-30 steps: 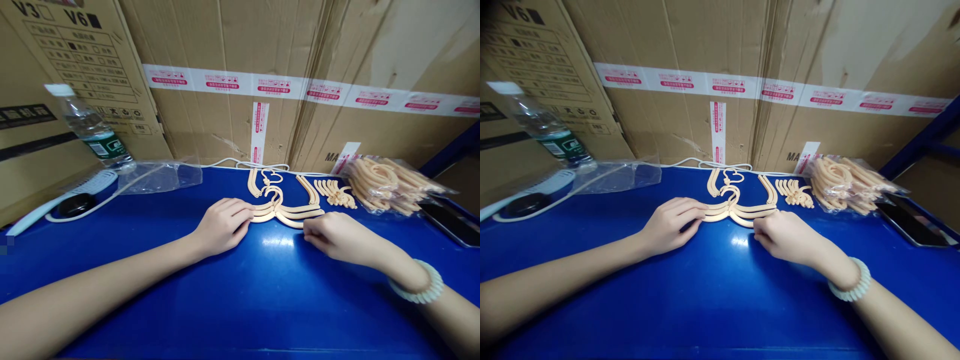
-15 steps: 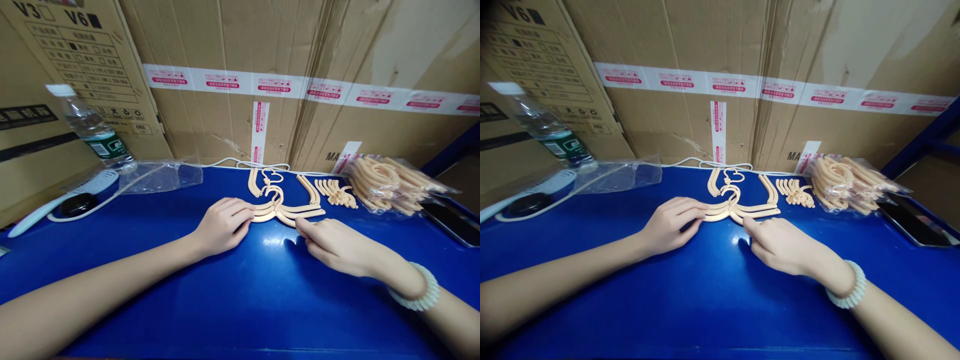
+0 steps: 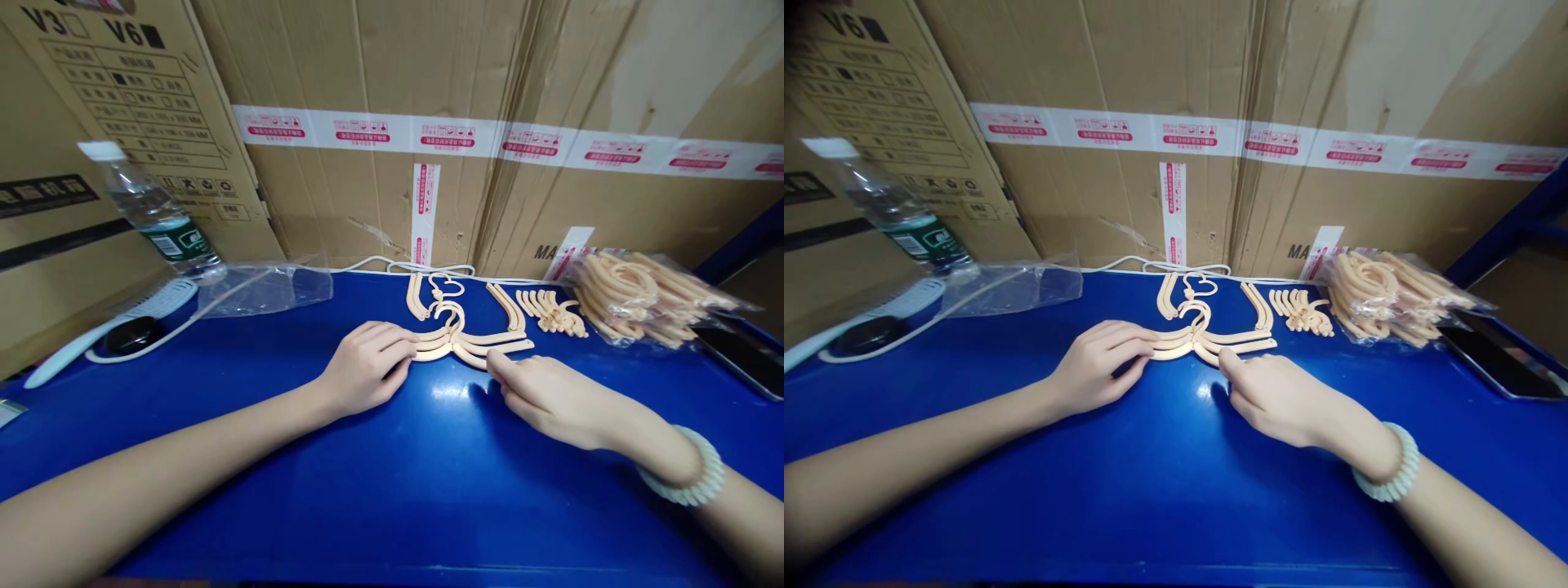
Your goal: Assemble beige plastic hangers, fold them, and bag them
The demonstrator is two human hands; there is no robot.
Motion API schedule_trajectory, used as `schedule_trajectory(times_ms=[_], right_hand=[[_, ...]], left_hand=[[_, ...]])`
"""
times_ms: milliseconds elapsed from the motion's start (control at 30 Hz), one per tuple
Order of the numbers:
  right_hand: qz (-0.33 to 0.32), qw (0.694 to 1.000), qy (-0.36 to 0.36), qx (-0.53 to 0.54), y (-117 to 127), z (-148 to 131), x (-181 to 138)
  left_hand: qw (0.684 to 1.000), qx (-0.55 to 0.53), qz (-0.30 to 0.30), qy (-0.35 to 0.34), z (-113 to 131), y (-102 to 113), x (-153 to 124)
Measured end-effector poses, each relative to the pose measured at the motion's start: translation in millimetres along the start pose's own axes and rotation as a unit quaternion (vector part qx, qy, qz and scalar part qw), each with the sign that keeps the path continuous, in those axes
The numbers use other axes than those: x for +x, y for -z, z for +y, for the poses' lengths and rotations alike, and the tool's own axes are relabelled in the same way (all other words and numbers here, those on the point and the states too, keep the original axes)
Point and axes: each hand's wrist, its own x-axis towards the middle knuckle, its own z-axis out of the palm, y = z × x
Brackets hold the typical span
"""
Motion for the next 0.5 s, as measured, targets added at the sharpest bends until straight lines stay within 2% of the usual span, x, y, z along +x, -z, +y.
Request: schedule_trajectory(times_ms=[233,500], right_hand=[[-0.003,1.000,0.002,0.020,4.2,-3.8,1.8],[-0.009,1.000,0.010,-0.011,2.2,-1.7,-0.3]], left_hand=[[1.000,0.002,0.002,0.000,-0.1,0.4,-0.3],[1.000,-0.001,0.000,0.004,0.3,1.1,0.3]])
